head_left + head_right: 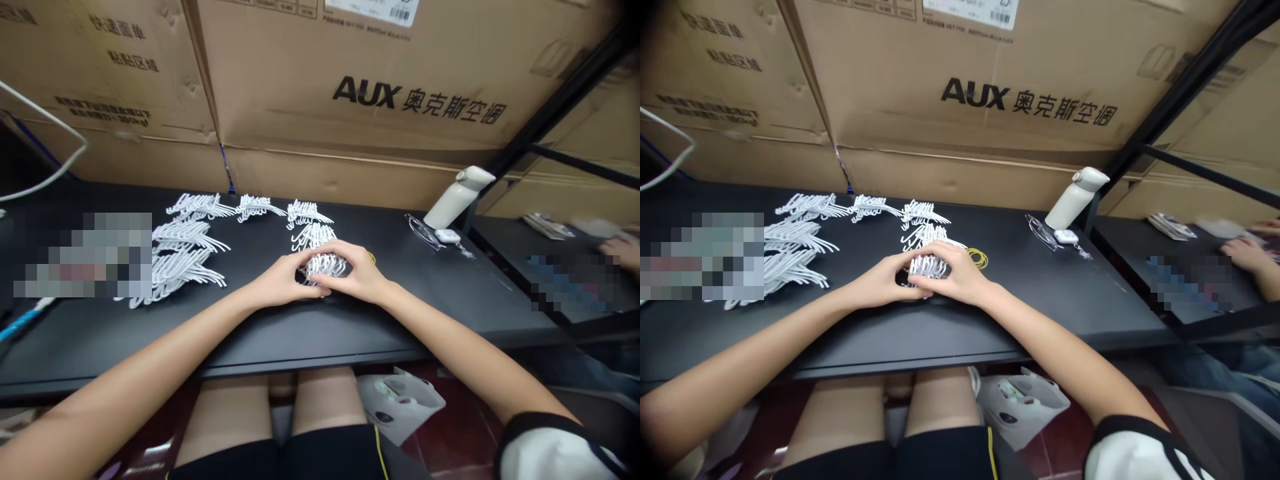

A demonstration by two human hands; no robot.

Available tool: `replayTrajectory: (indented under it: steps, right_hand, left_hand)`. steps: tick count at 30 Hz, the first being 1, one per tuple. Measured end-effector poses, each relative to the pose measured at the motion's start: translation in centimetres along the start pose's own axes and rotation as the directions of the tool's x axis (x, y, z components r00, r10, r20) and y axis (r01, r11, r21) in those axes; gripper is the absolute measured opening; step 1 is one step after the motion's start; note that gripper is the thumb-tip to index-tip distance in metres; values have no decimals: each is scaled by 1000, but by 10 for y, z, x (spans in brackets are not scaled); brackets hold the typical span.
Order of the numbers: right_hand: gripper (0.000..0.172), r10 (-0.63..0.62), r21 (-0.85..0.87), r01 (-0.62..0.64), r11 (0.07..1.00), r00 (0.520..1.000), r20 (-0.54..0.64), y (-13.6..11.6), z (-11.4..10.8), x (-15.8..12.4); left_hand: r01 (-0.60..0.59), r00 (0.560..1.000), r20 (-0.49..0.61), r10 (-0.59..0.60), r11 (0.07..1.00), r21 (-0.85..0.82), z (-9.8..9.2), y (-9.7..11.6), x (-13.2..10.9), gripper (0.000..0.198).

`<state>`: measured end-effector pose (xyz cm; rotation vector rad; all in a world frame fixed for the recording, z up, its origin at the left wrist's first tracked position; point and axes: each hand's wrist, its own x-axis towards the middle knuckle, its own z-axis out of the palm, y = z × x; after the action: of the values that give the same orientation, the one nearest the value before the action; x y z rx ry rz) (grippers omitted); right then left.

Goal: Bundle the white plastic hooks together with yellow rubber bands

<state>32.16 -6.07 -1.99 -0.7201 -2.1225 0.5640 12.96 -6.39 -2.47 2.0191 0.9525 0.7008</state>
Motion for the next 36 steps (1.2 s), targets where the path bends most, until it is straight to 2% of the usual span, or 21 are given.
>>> replayTrajectory:
  steps: [21,25,36]
  right_hand:
    - [27,-55,5,54,999,997,58,-3,-2,4]
    - [27,-44,-6,45,999,995,90,-4,-3,5]
    - [28,-57,13,56,998,995,83,-3,-2,4]
  left_hand:
    - [-23,999,26,21,997,76,-4,-2,1,67]
    - [-7,998,67,3,998,60,-5,-1,2,64]
    - [-12,998,57,10,1000,28,-5,0,4,60]
